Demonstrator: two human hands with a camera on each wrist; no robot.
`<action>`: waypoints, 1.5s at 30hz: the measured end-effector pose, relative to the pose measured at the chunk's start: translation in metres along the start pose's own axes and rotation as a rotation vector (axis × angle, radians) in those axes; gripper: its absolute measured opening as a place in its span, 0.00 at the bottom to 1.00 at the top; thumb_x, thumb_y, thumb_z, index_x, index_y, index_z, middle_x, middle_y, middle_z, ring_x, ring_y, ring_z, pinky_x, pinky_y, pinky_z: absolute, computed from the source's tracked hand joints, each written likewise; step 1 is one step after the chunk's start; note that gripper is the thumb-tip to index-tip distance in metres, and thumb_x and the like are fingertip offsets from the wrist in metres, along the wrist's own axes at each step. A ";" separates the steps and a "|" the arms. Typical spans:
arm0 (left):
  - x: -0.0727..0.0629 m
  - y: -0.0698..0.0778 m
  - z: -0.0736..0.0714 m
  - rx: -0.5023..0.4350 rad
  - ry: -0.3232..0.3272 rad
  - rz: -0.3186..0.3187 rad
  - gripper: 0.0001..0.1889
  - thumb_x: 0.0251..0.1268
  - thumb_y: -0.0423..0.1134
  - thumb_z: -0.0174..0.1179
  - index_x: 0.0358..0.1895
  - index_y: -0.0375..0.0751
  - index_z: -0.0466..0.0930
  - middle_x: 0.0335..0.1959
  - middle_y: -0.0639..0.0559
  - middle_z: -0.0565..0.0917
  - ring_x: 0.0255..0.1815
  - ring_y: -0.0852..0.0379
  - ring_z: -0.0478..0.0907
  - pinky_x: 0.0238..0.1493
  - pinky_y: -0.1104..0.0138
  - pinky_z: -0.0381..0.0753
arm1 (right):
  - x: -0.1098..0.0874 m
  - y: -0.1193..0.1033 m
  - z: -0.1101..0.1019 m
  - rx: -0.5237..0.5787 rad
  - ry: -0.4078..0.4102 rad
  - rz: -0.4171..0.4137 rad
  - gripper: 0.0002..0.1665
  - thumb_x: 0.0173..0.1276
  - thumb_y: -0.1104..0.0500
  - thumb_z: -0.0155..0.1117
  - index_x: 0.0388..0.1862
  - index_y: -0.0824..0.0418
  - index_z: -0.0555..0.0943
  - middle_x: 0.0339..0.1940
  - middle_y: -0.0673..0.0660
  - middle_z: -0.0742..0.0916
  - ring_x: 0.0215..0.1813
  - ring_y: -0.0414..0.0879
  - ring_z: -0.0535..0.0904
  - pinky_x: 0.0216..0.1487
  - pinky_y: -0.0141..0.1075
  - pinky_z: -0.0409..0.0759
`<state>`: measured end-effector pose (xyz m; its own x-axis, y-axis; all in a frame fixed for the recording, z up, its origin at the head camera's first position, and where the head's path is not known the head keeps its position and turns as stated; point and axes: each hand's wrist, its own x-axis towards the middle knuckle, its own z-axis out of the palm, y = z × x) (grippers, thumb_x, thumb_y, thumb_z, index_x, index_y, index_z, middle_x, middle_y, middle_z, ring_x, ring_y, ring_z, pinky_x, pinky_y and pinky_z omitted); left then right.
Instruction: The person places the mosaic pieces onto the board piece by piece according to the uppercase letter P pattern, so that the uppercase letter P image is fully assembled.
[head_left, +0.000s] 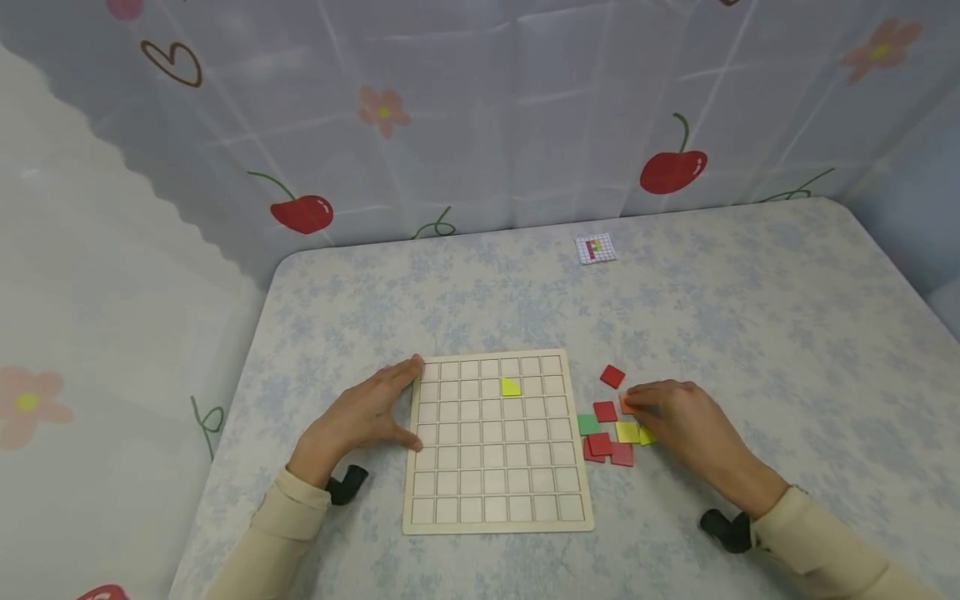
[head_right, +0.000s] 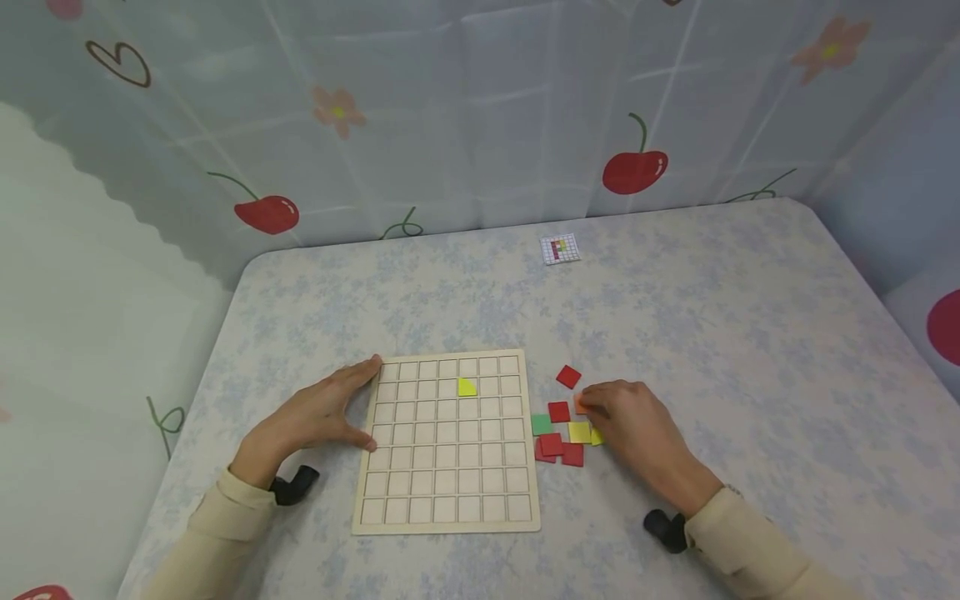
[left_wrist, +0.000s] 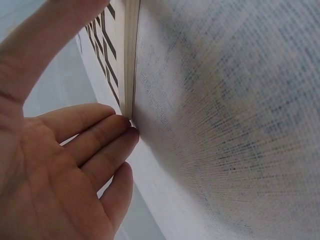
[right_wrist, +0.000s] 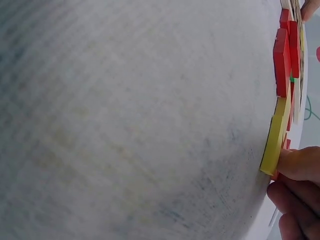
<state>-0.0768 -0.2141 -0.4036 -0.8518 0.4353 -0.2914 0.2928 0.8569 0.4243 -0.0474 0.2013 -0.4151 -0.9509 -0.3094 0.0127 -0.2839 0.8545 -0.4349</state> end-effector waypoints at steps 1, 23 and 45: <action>0.000 0.000 0.000 -0.001 -0.002 -0.002 0.62 0.40 0.52 0.81 0.78 0.36 0.52 0.79 0.44 0.53 0.77 0.41 0.53 0.69 0.46 0.63 | 0.000 0.000 0.000 0.002 0.001 -0.004 0.17 0.55 0.65 0.77 0.45 0.66 0.88 0.43 0.60 0.89 0.50 0.58 0.83 0.54 0.59 0.77; 0.001 0.000 0.001 0.021 0.004 -0.006 0.62 0.39 0.53 0.81 0.78 0.36 0.52 0.78 0.42 0.54 0.77 0.41 0.54 0.69 0.46 0.64 | 0.028 -0.038 0.007 0.091 0.024 -0.171 0.14 0.58 0.65 0.75 0.44 0.66 0.88 0.42 0.57 0.89 0.49 0.54 0.83 0.48 0.46 0.83; 0.002 0.002 0.002 0.030 -0.008 -0.028 0.62 0.39 0.52 0.81 0.78 0.37 0.52 0.79 0.45 0.53 0.77 0.42 0.52 0.69 0.47 0.65 | 0.081 -0.105 0.047 0.164 -0.027 -0.266 0.04 0.64 0.65 0.71 0.37 0.61 0.89 0.37 0.53 0.89 0.45 0.49 0.82 0.49 0.42 0.81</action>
<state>-0.0769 -0.2110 -0.4047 -0.8562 0.4136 -0.3095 0.2825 0.8765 0.3898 -0.0885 0.0668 -0.4107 -0.8414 -0.5264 0.1224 -0.4968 0.6641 -0.5588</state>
